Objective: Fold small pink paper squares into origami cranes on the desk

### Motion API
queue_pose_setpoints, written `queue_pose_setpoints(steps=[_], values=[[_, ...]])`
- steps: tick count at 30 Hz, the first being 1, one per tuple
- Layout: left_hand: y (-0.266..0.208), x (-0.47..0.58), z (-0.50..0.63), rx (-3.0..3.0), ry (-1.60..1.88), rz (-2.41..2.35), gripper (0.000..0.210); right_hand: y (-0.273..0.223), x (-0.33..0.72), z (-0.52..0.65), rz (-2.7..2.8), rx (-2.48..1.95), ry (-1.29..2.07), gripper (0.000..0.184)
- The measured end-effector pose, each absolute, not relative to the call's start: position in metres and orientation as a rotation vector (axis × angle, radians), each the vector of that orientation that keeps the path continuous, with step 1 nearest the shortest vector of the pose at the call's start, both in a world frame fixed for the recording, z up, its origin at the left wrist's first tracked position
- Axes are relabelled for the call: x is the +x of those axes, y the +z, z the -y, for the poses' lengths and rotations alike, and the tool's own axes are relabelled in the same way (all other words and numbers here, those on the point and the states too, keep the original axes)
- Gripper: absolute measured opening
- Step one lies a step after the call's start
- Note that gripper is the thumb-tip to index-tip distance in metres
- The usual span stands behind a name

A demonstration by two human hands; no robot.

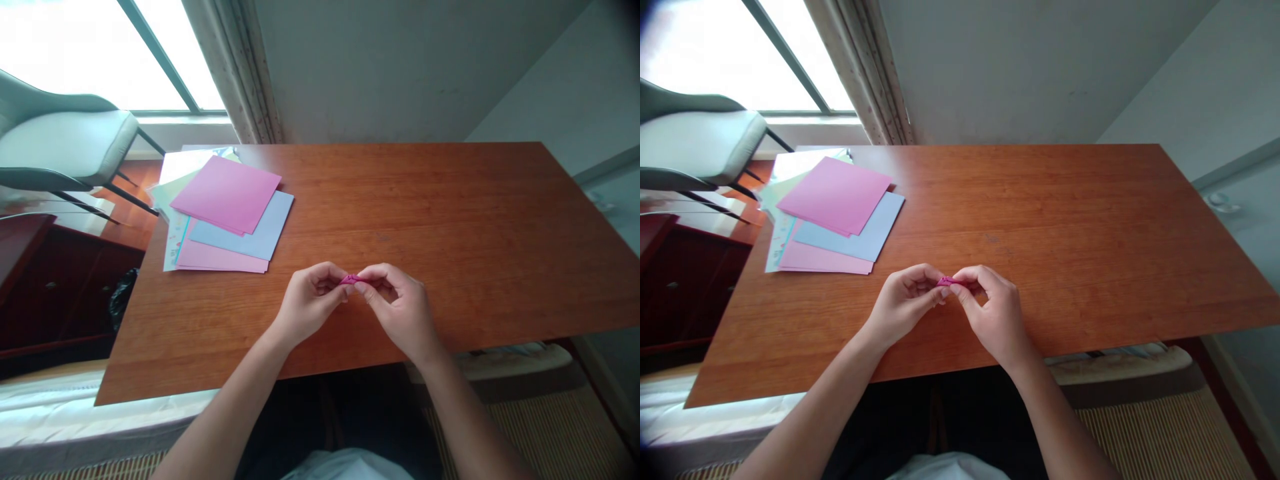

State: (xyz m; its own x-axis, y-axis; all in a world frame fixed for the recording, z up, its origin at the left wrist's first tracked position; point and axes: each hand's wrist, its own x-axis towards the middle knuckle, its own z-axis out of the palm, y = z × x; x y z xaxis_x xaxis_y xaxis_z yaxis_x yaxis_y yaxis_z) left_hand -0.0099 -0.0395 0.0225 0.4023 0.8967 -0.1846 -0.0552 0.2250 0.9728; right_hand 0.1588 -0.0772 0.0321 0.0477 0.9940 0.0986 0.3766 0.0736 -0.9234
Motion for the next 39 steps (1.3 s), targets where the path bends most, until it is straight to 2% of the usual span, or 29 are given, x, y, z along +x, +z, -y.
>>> queue_pose_setpoints(steps=[5, 12, 24, 34, 39], values=[[0.018, -0.012, 0.043, 1.220, 0.814, -0.953, 0.013, 0.036, 0.167, 0.074, 1.840, -1.353, 0.691, 0.016], [0.016, -0.009, 0.042, 1.473, 0.830, -1.014, 0.010, 0.031, 0.164, 0.075, 1.895, -1.384, 0.527, 0.017], [0.017, -0.011, 0.044, 2.152, 0.732, -1.108, 0.019, 0.026, 0.174, 0.076, 1.727, -1.361, 0.702, 0.012], [0.015, -0.010, 0.040, 2.099, 0.692, -1.104, 0.016, 0.024, 0.185, 0.073, 1.766, -1.359, 0.713, 0.006], [0.020, -0.011, 0.038, 2.030, 0.685, -1.080, 0.014, 0.026, 0.192, 0.073, 1.737, -1.327, 0.723, 0.010]])
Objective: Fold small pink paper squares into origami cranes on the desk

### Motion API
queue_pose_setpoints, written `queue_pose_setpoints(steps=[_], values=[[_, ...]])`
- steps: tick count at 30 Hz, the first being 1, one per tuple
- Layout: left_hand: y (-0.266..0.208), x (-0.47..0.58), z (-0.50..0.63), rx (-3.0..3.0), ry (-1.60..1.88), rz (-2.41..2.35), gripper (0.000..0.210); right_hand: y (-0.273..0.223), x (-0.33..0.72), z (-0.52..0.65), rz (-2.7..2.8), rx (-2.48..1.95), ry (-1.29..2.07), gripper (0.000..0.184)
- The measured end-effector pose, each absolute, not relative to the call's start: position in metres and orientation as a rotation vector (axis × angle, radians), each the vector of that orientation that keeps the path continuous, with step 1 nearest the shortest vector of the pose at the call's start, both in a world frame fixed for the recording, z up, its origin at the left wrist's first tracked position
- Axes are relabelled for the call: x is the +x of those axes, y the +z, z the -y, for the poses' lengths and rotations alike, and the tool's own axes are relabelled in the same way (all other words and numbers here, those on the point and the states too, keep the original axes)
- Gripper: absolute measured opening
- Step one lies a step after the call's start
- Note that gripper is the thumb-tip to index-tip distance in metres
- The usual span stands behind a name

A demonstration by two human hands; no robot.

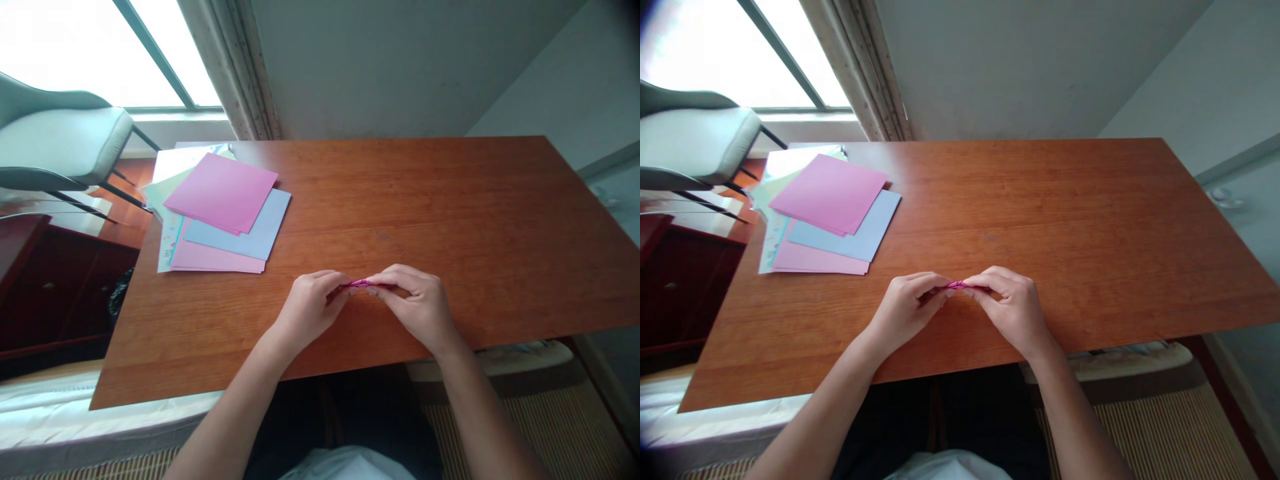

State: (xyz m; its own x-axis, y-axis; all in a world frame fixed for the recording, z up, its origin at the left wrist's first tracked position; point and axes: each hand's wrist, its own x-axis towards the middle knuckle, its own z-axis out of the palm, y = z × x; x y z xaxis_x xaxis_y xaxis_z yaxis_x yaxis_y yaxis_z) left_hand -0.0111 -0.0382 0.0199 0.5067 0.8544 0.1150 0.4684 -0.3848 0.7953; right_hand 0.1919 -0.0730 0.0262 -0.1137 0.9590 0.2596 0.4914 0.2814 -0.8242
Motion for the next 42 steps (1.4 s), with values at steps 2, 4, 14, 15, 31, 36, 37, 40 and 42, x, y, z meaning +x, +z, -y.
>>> queue_pose_setpoints(steps=[2, 4, 14, 15, 31, 36, 37, 40, 42], values=[[0.021, -0.012, 0.038, 2.021, 0.686, -1.091, 0.014, 0.026, 0.193, 0.072, 1.730, -1.302, 0.732, 0.011], [0.023, -0.012, 0.038, 2.013, 0.707, -1.097, 0.016, 0.025, 0.193, 0.071, 1.729, -1.275, 0.736, 0.009], [0.022, -0.012, 0.045, 2.045, 0.830, -1.034, 0.017, 0.026, 0.198, 0.078, 1.808, -1.244, 0.631, 0.010], [0.022, -0.012, 0.045, 2.038, 0.838, -1.027, 0.018, 0.027, 0.199, 0.079, 1.809, -1.245, 0.625, 0.011], [0.020, -0.010, 0.041, 2.093, 1.116, -0.965, 0.012, 0.029, 0.196, 0.074, 1.983, -1.281, 0.384, 0.016], [0.020, -0.011, 0.041, 2.076, 1.088, -0.989, 0.011, 0.032, 0.193, 0.072, 1.974, -1.263, 0.374, 0.020], [0.020, -0.011, 0.041, 2.081, 1.084, -0.997, 0.011, 0.033, 0.193, 0.072, 1.963, -1.264, 0.369, 0.021], [0.019, -0.012, 0.041, 2.102, 1.077, -1.006, 0.013, 0.035, 0.191, 0.073, 1.928, -1.295, 0.347, 0.020], [0.018, -0.012, 0.041, 2.116, 1.067, -1.006, 0.014, 0.036, 0.189, 0.073, 1.943, -1.305, 0.350, 0.017]])
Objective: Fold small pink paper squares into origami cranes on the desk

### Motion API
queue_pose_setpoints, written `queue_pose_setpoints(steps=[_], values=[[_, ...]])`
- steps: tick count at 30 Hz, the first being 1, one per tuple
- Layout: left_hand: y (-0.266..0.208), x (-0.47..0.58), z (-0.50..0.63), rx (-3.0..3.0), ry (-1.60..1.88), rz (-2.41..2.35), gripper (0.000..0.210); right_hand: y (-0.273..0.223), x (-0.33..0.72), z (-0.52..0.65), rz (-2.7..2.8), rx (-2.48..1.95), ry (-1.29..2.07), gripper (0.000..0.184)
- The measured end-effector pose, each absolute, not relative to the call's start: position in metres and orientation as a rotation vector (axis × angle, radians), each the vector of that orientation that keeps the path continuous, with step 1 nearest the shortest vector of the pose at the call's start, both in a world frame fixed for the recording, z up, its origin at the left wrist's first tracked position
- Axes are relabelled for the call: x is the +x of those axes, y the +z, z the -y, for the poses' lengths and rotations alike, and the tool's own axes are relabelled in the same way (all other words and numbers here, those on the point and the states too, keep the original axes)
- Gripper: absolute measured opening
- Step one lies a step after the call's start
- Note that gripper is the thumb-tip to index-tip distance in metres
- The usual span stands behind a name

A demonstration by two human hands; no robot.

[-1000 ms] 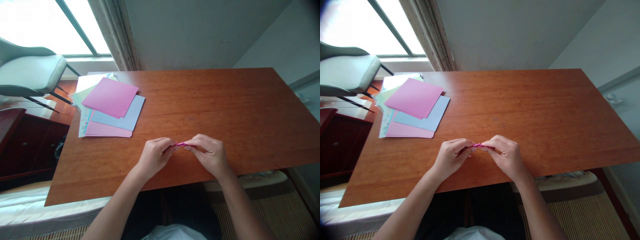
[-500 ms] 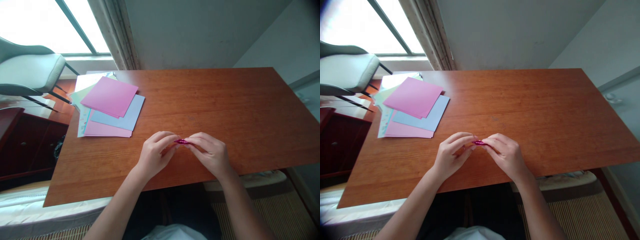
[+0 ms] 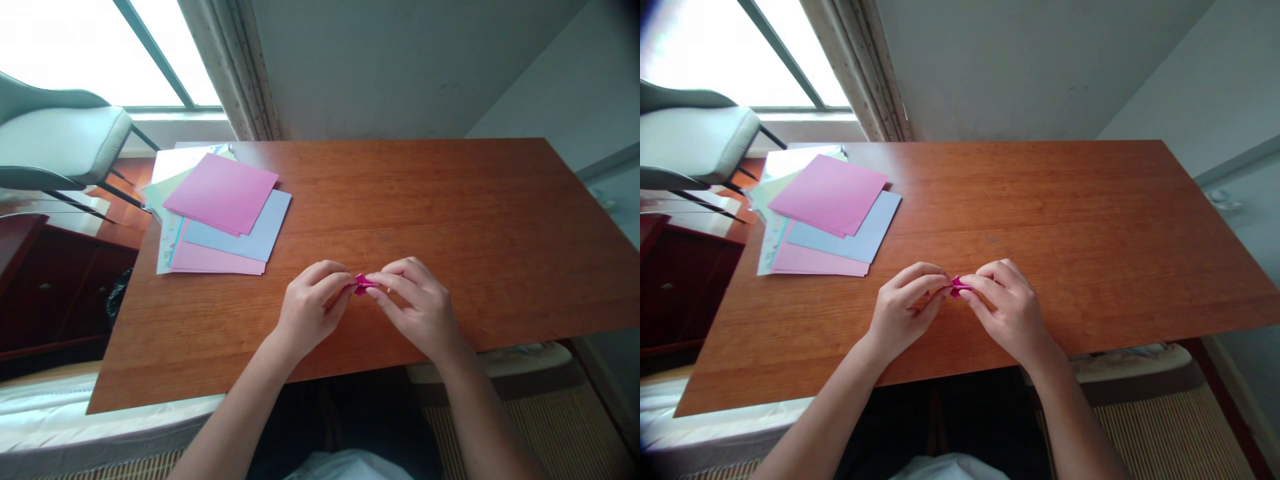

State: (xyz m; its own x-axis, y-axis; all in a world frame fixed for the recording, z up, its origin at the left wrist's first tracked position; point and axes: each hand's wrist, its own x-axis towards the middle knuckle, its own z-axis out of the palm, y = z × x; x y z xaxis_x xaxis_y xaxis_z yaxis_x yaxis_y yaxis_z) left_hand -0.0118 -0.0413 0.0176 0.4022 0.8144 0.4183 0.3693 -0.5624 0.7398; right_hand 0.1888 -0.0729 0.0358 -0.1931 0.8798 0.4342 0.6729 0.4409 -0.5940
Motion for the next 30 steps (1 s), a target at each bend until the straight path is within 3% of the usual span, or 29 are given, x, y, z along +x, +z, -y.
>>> queue_pose_setpoints(steps=[15, 30], values=[[0.012, -0.012, 0.043, 2.178, 0.938, -0.996, 0.016, 0.034, 0.185, 0.074, 2.005, -1.323, 0.367, 0.013], [0.024, -0.014, 0.039, 1.963, 1.052, -1.059, 0.014, 0.038, 0.205, 0.082, 1.657, -1.457, 0.532, 0.007]])
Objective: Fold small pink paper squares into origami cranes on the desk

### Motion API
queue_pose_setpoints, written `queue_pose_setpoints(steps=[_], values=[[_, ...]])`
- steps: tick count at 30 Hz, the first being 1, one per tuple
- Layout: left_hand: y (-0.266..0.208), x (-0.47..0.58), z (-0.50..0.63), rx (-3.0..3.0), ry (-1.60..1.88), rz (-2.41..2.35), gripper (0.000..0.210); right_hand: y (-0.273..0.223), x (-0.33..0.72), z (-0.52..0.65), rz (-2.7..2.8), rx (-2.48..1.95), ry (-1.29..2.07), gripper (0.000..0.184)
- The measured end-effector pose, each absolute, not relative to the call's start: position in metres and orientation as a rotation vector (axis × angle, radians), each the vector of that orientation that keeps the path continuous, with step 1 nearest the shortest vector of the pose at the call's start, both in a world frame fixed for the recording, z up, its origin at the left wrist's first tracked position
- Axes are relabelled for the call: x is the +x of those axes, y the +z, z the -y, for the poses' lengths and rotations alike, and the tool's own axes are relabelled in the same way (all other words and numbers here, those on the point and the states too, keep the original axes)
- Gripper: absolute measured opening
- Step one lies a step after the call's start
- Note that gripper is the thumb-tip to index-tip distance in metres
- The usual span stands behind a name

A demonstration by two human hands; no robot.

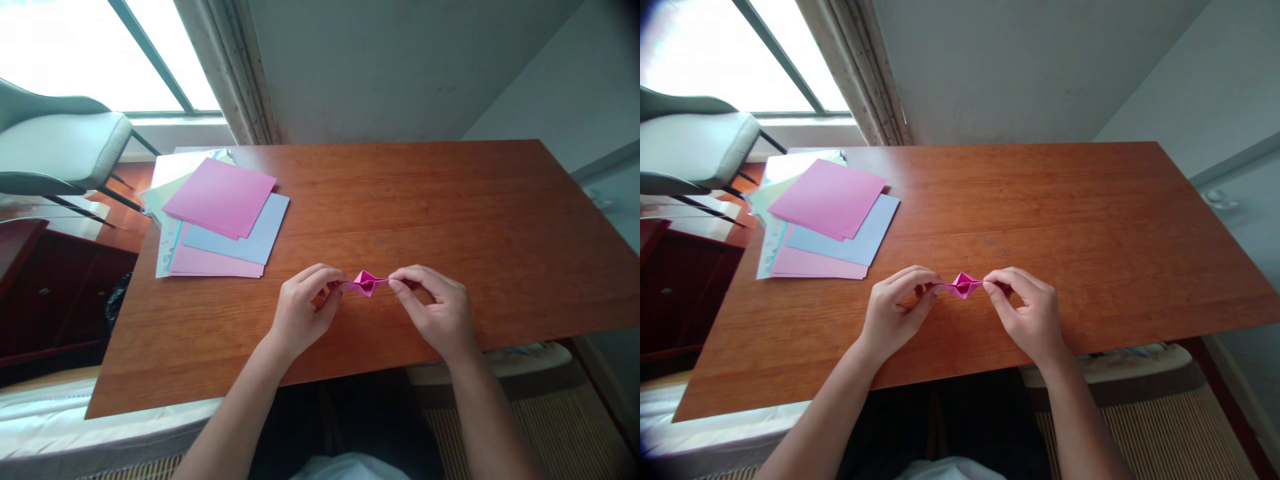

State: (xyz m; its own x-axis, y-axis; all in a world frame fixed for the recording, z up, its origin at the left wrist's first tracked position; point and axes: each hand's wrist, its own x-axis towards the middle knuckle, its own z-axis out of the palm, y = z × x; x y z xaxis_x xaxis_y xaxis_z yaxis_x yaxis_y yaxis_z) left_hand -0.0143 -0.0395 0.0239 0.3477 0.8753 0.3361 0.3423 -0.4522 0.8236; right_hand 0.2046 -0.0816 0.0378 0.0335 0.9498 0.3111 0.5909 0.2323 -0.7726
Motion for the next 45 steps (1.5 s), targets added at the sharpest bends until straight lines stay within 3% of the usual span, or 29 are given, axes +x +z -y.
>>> queue_pose_setpoints(steps=[17, 38, 45], values=[[0.023, -0.015, 0.041, 1.621, 1.236, -0.980, 0.008, 0.014, 0.190, 0.086, 1.025, -1.155, 0.734, 0.006], [0.025, -0.014, 0.040, 1.703, 1.266, -0.973, 0.014, 0.032, 0.187, 0.090, 1.438, -1.249, 0.569, 0.018], [0.024, -0.014, 0.040, 1.745, 1.291, -1.084, 0.011, 0.034, 0.191, 0.089, 1.497, -1.306, 0.518, 0.015]])
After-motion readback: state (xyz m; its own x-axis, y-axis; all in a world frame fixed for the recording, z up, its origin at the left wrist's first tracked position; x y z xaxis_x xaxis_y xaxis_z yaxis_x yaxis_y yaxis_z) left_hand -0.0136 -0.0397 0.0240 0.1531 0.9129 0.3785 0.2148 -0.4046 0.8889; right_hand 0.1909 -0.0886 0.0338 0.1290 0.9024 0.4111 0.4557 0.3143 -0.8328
